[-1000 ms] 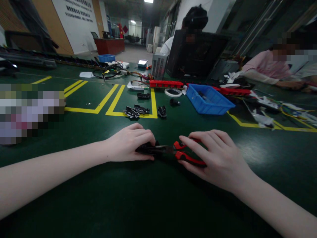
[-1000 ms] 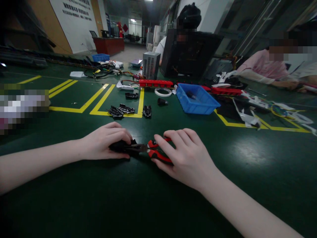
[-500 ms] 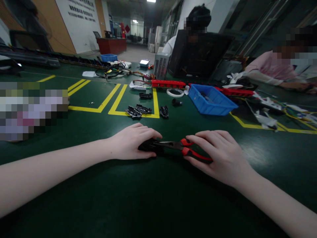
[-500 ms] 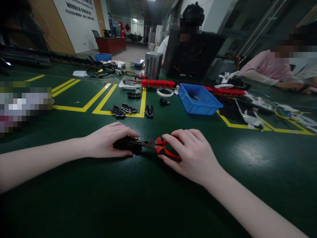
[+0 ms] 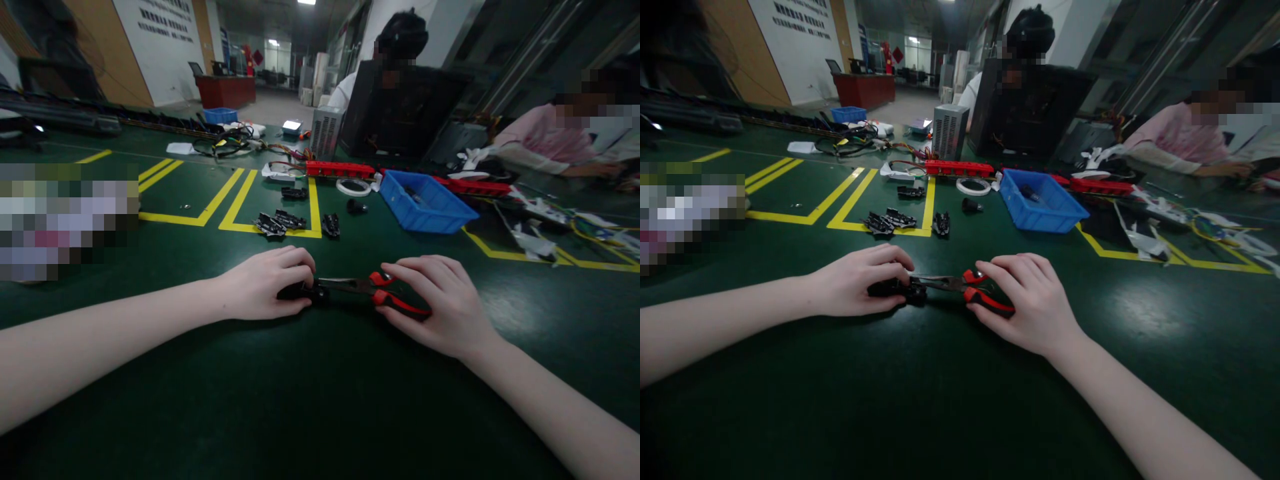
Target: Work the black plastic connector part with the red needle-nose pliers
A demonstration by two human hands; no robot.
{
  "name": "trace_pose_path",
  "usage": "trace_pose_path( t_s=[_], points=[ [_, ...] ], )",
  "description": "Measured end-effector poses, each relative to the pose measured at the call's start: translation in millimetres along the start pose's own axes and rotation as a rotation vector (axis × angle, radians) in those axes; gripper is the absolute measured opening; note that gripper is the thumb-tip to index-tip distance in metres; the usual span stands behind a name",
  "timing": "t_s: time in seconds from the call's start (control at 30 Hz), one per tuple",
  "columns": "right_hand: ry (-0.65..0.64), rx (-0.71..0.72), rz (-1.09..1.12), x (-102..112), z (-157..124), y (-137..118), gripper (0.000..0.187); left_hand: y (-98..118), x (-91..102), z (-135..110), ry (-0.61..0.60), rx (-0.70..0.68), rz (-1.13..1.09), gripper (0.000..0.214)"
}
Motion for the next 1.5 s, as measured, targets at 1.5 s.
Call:
trace_pose_path(
  t_s=[1.5],
  points=[
    [0.005,0.093,-0.032,-2.2,0.7,-6.4,0.048,22.0,4.9,-0.3,-0.166,0.083,0.127,0.012]
  ],
)
Point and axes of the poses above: each hand's wrist, its own z-axis towards the middle knuckle, its own x-axis out of the back of the hand, y = z × x, the point moved 3 cm from there along z, towards the middle knuckle, and after that the axes turned 6 degrees about -x, right-handed, at the moved point
